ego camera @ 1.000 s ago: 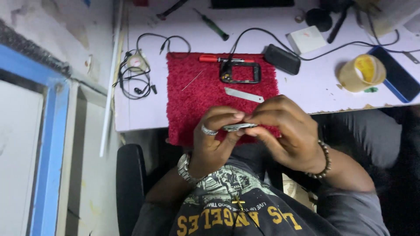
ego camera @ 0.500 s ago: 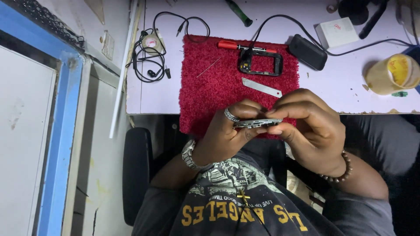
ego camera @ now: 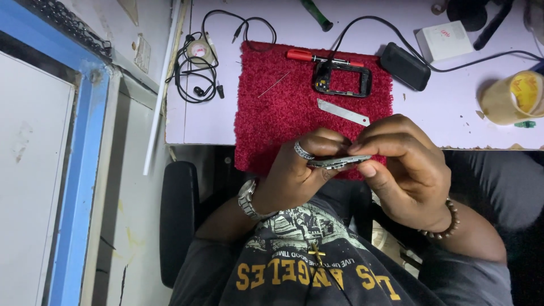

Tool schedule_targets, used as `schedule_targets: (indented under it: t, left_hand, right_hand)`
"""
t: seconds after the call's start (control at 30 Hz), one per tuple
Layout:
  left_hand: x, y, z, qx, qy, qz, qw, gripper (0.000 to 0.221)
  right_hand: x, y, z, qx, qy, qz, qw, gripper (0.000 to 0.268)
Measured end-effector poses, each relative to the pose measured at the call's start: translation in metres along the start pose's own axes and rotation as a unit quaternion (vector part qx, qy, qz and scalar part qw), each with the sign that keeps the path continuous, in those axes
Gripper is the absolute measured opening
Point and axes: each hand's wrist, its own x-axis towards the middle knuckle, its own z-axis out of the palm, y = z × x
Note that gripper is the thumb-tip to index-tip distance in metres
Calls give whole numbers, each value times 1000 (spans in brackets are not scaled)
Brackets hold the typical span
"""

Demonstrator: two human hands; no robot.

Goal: Reassembling a mobile phone by installing the motherboard and screen into the frame and snapping the outer casing into place.

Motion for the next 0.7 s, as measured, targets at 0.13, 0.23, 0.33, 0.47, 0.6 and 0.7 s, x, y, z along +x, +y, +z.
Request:
schedule_targets:
  t: [0.13, 0.23, 0.33, 0.47, 0.6, 0.7]
  left_hand:
    - [3, 2, 3, 42, 3, 2, 999, 26]
    - [4, 3, 5, 31, 12, -45, 998, 24]
    - [6, 2, 6, 56, 12, -30, 998, 26]
    - [6, 3, 5, 82, 16, -30, 996, 29]
    - [5, 2, 5, 102, 17, -48, 993, 27]
    - [4, 0, 5, 112, 25, -90, 989, 28]
  right_hand:
    - [-2, 5, 1, -22, 8, -22, 999, 21]
    - [-3, 6, 3, -35, 23, -12, 999, 21]
    - [-4, 5, 3, -37, 23, 8, 999, 24]
    - [-2, 4, 3, -36, 21, 30, 999, 24]
    - [-3, 7, 6, -43, 31, 21, 998, 22]
    - [-4, 9, 6, -38, 37, 39, 998, 21]
